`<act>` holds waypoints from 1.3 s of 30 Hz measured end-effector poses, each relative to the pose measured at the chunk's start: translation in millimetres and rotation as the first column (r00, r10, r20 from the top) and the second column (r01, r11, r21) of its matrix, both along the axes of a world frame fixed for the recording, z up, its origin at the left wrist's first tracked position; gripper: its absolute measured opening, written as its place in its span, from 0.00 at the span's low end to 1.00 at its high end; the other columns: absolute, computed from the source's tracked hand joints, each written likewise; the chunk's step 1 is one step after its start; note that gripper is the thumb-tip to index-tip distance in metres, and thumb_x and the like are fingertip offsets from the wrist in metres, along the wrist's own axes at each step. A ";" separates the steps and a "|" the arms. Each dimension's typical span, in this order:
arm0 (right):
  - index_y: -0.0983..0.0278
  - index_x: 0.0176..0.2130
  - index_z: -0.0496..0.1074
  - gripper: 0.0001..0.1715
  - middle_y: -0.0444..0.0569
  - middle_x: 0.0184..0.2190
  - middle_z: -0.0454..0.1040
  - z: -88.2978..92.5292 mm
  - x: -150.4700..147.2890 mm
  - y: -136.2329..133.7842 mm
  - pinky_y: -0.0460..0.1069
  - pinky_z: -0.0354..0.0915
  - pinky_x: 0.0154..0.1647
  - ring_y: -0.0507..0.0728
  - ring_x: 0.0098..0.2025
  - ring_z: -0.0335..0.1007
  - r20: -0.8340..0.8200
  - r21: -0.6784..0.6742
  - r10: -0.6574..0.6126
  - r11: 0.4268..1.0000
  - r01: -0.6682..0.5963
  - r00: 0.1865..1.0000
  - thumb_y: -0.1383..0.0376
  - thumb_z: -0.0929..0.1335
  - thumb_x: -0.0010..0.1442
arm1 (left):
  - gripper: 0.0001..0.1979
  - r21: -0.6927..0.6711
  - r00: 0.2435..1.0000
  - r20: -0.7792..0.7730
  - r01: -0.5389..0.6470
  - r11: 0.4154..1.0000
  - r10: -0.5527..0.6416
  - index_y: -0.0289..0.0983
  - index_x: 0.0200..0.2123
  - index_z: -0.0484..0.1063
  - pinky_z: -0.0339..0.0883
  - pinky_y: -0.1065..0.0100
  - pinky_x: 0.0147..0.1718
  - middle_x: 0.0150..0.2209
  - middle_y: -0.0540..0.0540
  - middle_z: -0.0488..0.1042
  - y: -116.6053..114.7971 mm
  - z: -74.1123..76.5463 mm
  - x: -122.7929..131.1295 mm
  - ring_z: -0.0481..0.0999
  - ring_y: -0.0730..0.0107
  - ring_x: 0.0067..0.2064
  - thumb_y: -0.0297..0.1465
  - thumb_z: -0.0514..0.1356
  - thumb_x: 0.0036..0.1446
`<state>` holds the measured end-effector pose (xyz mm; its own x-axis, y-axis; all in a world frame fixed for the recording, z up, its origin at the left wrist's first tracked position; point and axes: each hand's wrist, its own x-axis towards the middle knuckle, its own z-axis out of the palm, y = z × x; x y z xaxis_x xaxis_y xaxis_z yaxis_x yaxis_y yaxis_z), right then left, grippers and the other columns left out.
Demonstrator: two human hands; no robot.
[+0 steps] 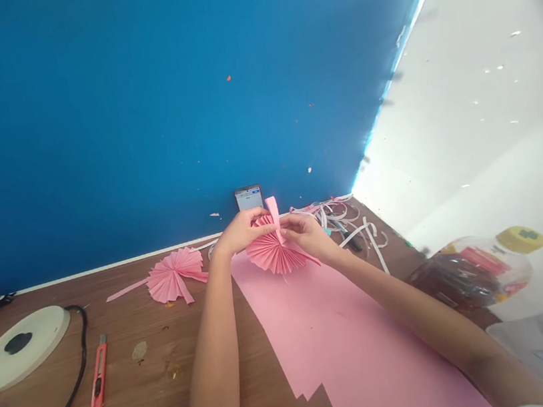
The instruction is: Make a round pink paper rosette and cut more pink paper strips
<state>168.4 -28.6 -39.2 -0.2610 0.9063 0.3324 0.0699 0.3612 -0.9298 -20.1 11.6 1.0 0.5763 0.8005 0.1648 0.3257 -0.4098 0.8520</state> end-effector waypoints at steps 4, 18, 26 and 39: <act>0.63 0.43 0.73 0.14 0.48 0.35 0.75 0.3 0.1 -2.0 0.51 0.67 0.41 0.55 0.38 0.71 0.096 0.082 -0.057 0.995 0.049 0.994 0.67 0.64 0.56 | 0.21 0.000 1.000 0.016 0.014 1.000 -0.014 0.34 0.44 0.72 0.64 0.65 0.41 0.42 0.43 0.74 -1.2 1.4 0.2 0.72 0.63 0.43 0.41 0.62 0.51; 0.59 0.56 0.62 0.25 0.49 0.42 0.72 -7.9 -8.4 -11.1 0.49 0.65 0.35 0.53 0.34 0.70 0.137 0.287 -0.331 0.915 0.282 0.934 0.68 0.64 0.58 | 0.21 -0.067 0.996 0.094 0.004 0.998 0.002 0.33 0.45 0.71 0.64 0.63 0.45 0.44 0.41 0.74 -2.6 -2.3 3.8 0.72 0.61 0.46 0.41 0.61 0.53; 0.59 0.51 0.69 0.19 0.53 0.48 0.71 -8.0 -9.4 -11.6 0.53 0.65 0.45 0.59 0.47 0.68 0.258 0.402 -0.297 0.898 0.177 0.919 0.64 0.66 0.59 | 0.23 -0.159 0.988 0.157 0.022 0.987 0.004 0.34 0.48 0.68 0.67 0.63 0.42 0.41 0.42 0.74 1.1 -9.0 5.8 0.74 0.64 0.42 0.39 0.62 0.52; 0.60 0.41 0.73 0.13 0.48 0.38 0.76 -12.5 -1.8 -2.5 0.50 0.64 0.40 0.56 0.38 0.71 0.281 0.346 -0.286 0.921 0.182 0.916 0.70 0.63 0.58 | 0.22 -0.144 0.971 0.210 -0.087 0.986 0.117 0.38 0.45 0.65 0.67 0.64 0.42 0.49 0.41 0.70 7.3 -14.0 2.7 0.73 0.66 0.44 0.36 0.65 0.48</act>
<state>166.5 -31.1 -51.7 -0.1934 0.8208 0.5375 0.4625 0.5594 -0.6879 -17.4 18.9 -13.0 0.4526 0.8763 0.1651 0.1607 -0.2623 0.9515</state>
